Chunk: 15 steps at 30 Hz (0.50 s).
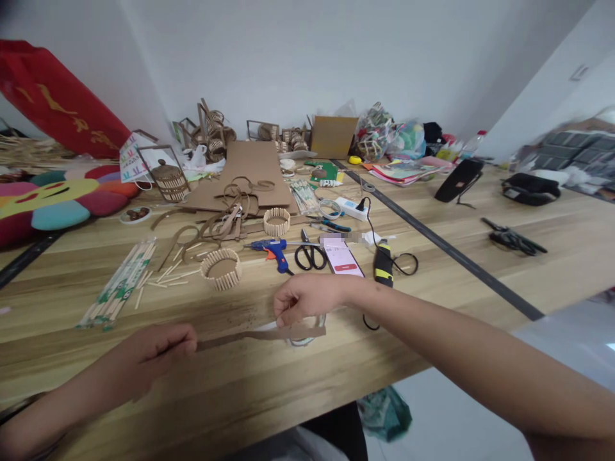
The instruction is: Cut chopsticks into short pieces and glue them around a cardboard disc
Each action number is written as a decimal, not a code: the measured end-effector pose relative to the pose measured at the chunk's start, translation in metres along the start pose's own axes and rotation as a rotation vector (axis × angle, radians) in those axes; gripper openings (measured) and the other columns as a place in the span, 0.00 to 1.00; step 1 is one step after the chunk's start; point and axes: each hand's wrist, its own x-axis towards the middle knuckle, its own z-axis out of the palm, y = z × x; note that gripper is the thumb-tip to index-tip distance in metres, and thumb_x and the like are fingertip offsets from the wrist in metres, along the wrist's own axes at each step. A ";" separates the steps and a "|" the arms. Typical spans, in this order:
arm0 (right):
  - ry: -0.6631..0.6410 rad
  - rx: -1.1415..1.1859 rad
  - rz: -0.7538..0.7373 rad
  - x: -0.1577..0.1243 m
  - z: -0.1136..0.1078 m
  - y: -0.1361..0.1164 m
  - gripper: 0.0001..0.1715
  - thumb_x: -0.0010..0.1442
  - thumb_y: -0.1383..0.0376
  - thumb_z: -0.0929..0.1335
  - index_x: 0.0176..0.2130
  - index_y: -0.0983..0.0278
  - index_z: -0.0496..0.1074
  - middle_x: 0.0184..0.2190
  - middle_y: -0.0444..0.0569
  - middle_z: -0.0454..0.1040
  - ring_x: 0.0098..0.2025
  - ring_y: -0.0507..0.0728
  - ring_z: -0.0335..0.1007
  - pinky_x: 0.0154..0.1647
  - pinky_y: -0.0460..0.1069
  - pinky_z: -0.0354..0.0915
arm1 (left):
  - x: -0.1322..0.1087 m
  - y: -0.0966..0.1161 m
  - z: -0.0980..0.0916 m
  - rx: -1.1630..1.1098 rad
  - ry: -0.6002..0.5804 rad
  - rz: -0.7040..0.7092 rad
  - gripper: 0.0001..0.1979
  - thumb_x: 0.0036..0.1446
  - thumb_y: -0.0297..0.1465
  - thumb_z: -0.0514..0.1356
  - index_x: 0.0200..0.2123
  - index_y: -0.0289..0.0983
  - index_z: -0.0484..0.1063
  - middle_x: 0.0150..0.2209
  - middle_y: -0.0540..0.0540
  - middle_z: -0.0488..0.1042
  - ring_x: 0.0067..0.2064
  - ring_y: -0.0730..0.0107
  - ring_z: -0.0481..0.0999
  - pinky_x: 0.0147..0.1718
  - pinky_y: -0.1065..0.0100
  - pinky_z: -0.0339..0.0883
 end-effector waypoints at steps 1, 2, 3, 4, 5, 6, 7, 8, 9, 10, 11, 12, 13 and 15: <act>0.006 -0.006 -0.009 -0.001 -0.001 0.002 0.09 0.58 0.63 0.71 0.34 0.68 0.76 0.27 0.42 0.72 0.29 0.49 0.65 0.29 0.44 0.59 | -0.002 -0.004 -0.001 0.020 0.001 -0.010 0.18 0.61 0.44 0.45 0.24 0.40 0.60 0.23 0.54 0.63 0.29 0.69 0.63 0.28 0.71 0.56; 0.015 -0.007 -0.016 -0.003 -0.002 0.005 0.09 0.58 0.63 0.71 0.34 0.68 0.76 0.27 0.42 0.72 0.29 0.49 0.65 0.30 0.44 0.59 | -0.004 -0.008 -0.003 0.043 0.000 -0.021 0.19 0.61 0.44 0.45 0.24 0.40 0.60 0.23 0.53 0.63 0.28 0.69 0.63 0.28 0.71 0.56; 0.028 -0.002 -0.016 -0.005 -0.003 0.009 0.08 0.58 0.64 0.71 0.34 0.68 0.76 0.26 0.43 0.72 0.29 0.50 0.66 0.30 0.44 0.60 | -0.006 -0.012 -0.005 0.065 0.002 -0.034 0.19 0.61 0.45 0.45 0.24 0.40 0.60 0.24 0.53 0.64 0.28 0.69 0.64 0.28 0.71 0.57; 0.042 0.008 -0.011 -0.007 -0.004 0.012 0.08 0.58 0.64 0.70 0.34 0.68 0.76 0.27 0.43 0.73 0.29 0.50 0.66 0.30 0.44 0.60 | -0.008 -0.015 -0.007 0.083 0.005 -0.049 0.20 0.61 0.46 0.44 0.24 0.40 0.60 0.24 0.53 0.65 0.29 0.68 0.65 0.28 0.71 0.57; 0.057 0.017 -0.004 -0.010 -0.005 0.015 0.09 0.59 0.63 0.70 0.34 0.68 0.76 0.27 0.43 0.73 0.29 0.50 0.66 0.30 0.44 0.60 | -0.011 -0.017 -0.009 0.097 0.004 -0.063 0.20 0.61 0.47 0.44 0.25 0.40 0.61 0.24 0.52 0.66 0.29 0.67 0.66 0.29 0.70 0.58; 0.068 0.022 0.001 -0.011 -0.006 0.018 0.09 0.59 0.63 0.70 0.34 0.68 0.76 0.27 0.43 0.73 0.29 0.50 0.66 0.30 0.44 0.60 | -0.013 -0.019 -0.010 0.107 -0.002 -0.072 0.21 0.61 0.47 0.44 0.25 0.40 0.62 0.24 0.51 0.67 0.29 0.67 0.68 0.29 0.70 0.59; 0.073 0.021 0.004 -0.013 -0.007 0.020 0.09 0.59 0.63 0.70 0.35 0.68 0.76 0.28 0.44 0.74 0.30 0.50 0.66 0.30 0.43 0.60 | -0.016 -0.021 -0.011 0.115 -0.009 -0.076 0.21 0.61 0.48 0.44 0.25 0.40 0.63 0.25 0.51 0.69 0.30 0.66 0.69 0.29 0.69 0.60; 0.072 0.015 0.006 -0.014 -0.007 0.021 0.10 0.59 0.62 0.70 0.35 0.68 0.76 0.28 0.44 0.74 0.30 0.50 0.66 0.30 0.43 0.60 | -0.018 -0.021 -0.012 0.122 -0.016 -0.074 0.21 0.61 0.48 0.44 0.26 0.40 0.64 0.26 0.50 0.70 0.30 0.65 0.70 0.30 0.69 0.61; 0.066 0.005 0.008 -0.014 -0.007 0.021 0.10 0.59 0.62 0.70 0.35 0.68 0.76 0.28 0.44 0.74 0.29 0.50 0.66 0.30 0.43 0.60 | -0.020 -0.022 -0.012 0.126 -0.020 -0.070 0.22 0.61 0.48 0.44 0.26 0.41 0.65 0.26 0.49 0.72 0.30 0.64 0.71 0.30 0.69 0.62; 0.059 -0.008 0.008 -0.014 -0.007 0.021 0.10 0.59 0.62 0.71 0.35 0.68 0.76 0.28 0.44 0.74 0.29 0.50 0.66 0.30 0.44 0.60 | -0.021 -0.022 -0.012 0.130 -0.018 -0.066 0.21 0.61 0.47 0.44 0.26 0.41 0.66 0.26 0.49 0.73 0.31 0.64 0.72 0.31 0.69 0.62; 0.056 -0.016 0.006 -0.014 -0.006 0.021 0.10 0.59 0.62 0.71 0.35 0.68 0.76 0.28 0.44 0.74 0.29 0.50 0.66 0.30 0.44 0.60 | -0.023 -0.023 -0.011 0.133 -0.011 -0.062 0.21 0.61 0.47 0.45 0.26 0.41 0.67 0.26 0.49 0.73 0.31 0.64 0.73 0.31 0.68 0.63; 0.054 -0.018 0.002 -0.014 -0.006 0.020 0.10 0.59 0.62 0.70 0.35 0.68 0.76 0.28 0.44 0.74 0.29 0.50 0.66 0.30 0.44 0.60 | -0.024 -0.024 -0.011 0.134 -0.003 -0.059 0.21 0.61 0.46 0.45 0.26 0.41 0.68 0.26 0.49 0.74 0.30 0.64 0.73 0.31 0.69 0.63; 0.052 -0.015 -0.007 -0.014 -0.005 0.019 0.09 0.59 0.63 0.70 0.35 0.68 0.76 0.28 0.44 0.74 0.29 0.50 0.66 0.30 0.44 0.60 | -0.025 -0.025 -0.010 0.133 0.008 -0.057 0.21 0.61 0.46 0.46 0.26 0.41 0.68 0.26 0.49 0.74 0.30 0.64 0.73 0.30 0.69 0.63; 0.048 -0.006 -0.029 -0.015 -0.005 0.019 0.09 0.59 0.63 0.70 0.35 0.68 0.76 0.28 0.44 0.74 0.30 0.50 0.66 0.31 0.44 0.61 | -0.028 -0.029 -0.010 0.122 0.045 -0.048 0.20 0.60 0.46 0.47 0.25 0.42 0.69 0.24 0.50 0.75 0.29 0.65 0.74 0.29 0.70 0.64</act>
